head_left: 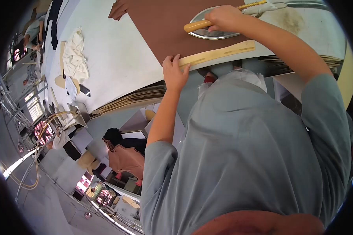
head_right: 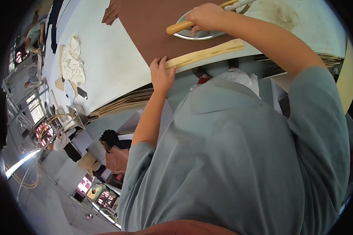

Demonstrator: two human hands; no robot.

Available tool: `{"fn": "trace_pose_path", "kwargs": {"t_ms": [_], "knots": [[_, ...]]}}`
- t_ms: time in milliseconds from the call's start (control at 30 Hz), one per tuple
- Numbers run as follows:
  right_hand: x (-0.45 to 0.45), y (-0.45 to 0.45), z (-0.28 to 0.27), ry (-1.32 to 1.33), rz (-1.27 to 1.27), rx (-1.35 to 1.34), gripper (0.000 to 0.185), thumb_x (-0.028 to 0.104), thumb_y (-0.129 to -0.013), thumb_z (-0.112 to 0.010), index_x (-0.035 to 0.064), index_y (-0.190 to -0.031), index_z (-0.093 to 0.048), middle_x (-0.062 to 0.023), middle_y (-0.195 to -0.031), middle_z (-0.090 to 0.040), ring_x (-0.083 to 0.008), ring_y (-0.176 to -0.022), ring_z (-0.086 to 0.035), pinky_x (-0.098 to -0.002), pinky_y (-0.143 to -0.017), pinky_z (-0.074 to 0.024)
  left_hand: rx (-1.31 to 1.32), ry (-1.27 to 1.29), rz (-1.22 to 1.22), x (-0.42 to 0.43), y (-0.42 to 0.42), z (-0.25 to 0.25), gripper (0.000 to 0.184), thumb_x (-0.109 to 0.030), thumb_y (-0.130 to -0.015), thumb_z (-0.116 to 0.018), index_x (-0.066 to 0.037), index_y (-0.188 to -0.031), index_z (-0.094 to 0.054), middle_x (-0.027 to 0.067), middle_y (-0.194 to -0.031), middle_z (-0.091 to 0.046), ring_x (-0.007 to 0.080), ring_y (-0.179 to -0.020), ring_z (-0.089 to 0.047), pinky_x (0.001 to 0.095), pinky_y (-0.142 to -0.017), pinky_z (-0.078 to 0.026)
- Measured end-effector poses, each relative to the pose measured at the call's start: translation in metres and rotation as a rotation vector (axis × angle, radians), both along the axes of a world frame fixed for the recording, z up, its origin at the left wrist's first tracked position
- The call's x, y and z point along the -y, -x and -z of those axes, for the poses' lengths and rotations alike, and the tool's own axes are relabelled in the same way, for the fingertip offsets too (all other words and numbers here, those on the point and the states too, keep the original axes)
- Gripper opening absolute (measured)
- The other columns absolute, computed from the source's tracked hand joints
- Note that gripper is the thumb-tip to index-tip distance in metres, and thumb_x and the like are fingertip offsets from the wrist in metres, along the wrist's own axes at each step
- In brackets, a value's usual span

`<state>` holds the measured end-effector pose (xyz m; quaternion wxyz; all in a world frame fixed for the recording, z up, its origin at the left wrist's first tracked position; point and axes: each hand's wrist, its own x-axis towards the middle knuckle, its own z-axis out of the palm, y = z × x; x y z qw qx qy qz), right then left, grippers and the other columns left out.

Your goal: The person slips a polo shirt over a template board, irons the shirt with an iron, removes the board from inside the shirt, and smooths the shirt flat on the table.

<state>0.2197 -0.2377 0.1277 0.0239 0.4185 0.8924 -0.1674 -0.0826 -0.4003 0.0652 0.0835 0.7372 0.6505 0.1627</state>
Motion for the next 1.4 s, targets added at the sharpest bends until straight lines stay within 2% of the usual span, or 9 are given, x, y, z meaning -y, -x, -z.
{"fn": "trace_pose_path", "kwargs": {"t_ms": [367, 500, 767, 800, 867, 967, 1067, 1133, 1400], "knots": [[0.019, 0.202, -0.001, 0.084, -0.168, -0.108, 0.018, 0.027, -0.081, -0.077, 0.0094, -0.079, -0.073, -0.0080, -0.074, -0.071, -0.0306, -0.064, -0.065, -0.0448, -0.061, -0.0528, 0.054, -0.058, 0.340, 0.005, -0.071, 0.019, 0.056, -0.035, -0.083, -0.078, -0.006, -0.126, -0.060, 0.0163, -0.121, -0.056, 0.0366, -0.105, -0.055, 0.0448, -0.093, -0.045], [0.020, 0.169, -0.001, 0.039, -0.130, -0.095, 0.022, 0.031, -0.084, -0.077, 0.0098, -0.084, -0.071, -0.0088, -0.074, -0.070, -0.0319, -0.066, -0.067, -0.0449, -0.063, -0.0538, 0.134, -0.255, 0.480, 0.013, -0.090, 0.026, 0.056, -0.036, -0.081, -0.078, -0.005, -0.123, -0.060, 0.0176, -0.119, -0.056, 0.0379, -0.101, -0.053, 0.0470, -0.092, -0.044], [-0.027, -0.047, -0.009, -0.162, 0.157, 0.050, 0.040, 0.049, -0.084, -0.075, 0.0117, -0.090, -0.064, -0.0060, -0.081, -0.072, -0.0313, -0.072, -0.069, -0.0422, -0.065, -0.0544, 0.150, -0.029, 0.450, -0.025, -0.152, 0.011, 0.056, -0.038, -0.080, -0.079, -0.004, -0.121, -0.062, 0.0150, -0.116, -0.058, 0.0349, -0.102, -0.056, 0.0429, -0.091, -0.045], [-0.039, -0.068, -0.001, -0.143, 0.184, 0.035, 0.026, 0.038, -0.088, -0.074, 0.0127, -0.094, -0.073, -0.0039, -0.085, -0.074, -0.0295, -0.076, -0.071, -0.0432, -0.067, -0.0550, 0.173, -0.032, 0.536, -0.032, -0.173, 0.007, 0.059, -0.039, -0.079, -0.080, -0.004, -0.123, -0.061, 0.0149, -0.118, -0.057, 0.0341, -0.104, -0.055, 0.0419, -0.092, -0.044], [-0.073, -0.112, 0.043, 0.047, 0.088, -0.426, 0.036, 0.044, -0.086, -0.074, 0.0085, -0.090, -0.072, -0.0135, -0.080, -0.072, -0.0365, -0.073, -0.069, -0.0448, -0.068, -0.0534, 0.009, -0.031, 0.545, -0.032, -0.211, 0.004, 0.067, -0.041, -0.077, -0.081, -0.003, -0.128, -0.060, 0.0152, -0.122, -0.054, 0.0330, -0.108, -0.053, 0.0396, -0.094, -0.043], [-0.072, -0.134, 0.083, 0.257, 0.185, -0.710, 0.037, 0.044, -0.087, -0.074, 0.0074, -0.089, -0.071, -0.0137, -0.078, -0.071, -0.0368, -0.073, -0.068, -0.0448, -0.067, -0.0534, 0.007, 0.047, 0.451, -0.023, -0.236, 0.005, 0.074, -0.043, -0.076, -0.081, -0.003, -0.134, -0.057, 0.0155, -0.125, -0.052, 0.0322, -0.110, -0.052, 0.0374, -0.096, -0.041], [-0.049, -0.131, 0.071, 0.089, 0.110, -0.666, 0.039, 0.046, -0.087, -0.073, 0.0072, -0.089, -0.070, -0.0126, -0.079, -0.071, -0.0360, -0.072, -0.068, -0.0444, -0.067, -0.0535, -0.001, 0.068, 0.496, -0.010, -0.244, 0.004, 0.073, -0.042, -0.077, -0.081, -0.002, -0.134, -0.058, 0.0163, -0.125, -0.053, 0.0335, -0.110, -0.052, 0.0387, -0.096, -0.042], [-0.029, -0.119, 0.046, -0.144, -0.005, -0.185, 0.039, 0.045, -0.086, -0.074, 0.0064, -0.087, -0.070, -0.0121, -0.080, -0.071, -0.0354, -0.073, -0.068, -0.0441, -0.067, -0.0532, 0.004, 0.097, 0.546, -0.001, -0.232, 0.001, 0.073, -0.042, -0.077, -0.081, -0.001, -0.133, -0.058, 0.0171, -0.124, -0.053, 0.0348, -0.111, -0.052, 0.0400, -0.096, -0.042], [0.028, -0.061, 0.017, -0.111, 0.098, -0.056, 0.033, 0.040, -0.088, -0.072, 0.0069, -0.087, -0.069, -0.0102, -0.082, -0.072, -0.0338, -0.073, -0.069, -0.0435, -0.066, -0.0534, 0.039, -0.056, 0.293, -0.013, -0.126, 0.014, 0.067, -0.042, -0.082, -0.077, 0.000, -0.131, -0.059, 0.0182, -0.124, -0.054, 0.0366, -0.106, -0.052, 0.0450, -0.095, -0.043]]}}
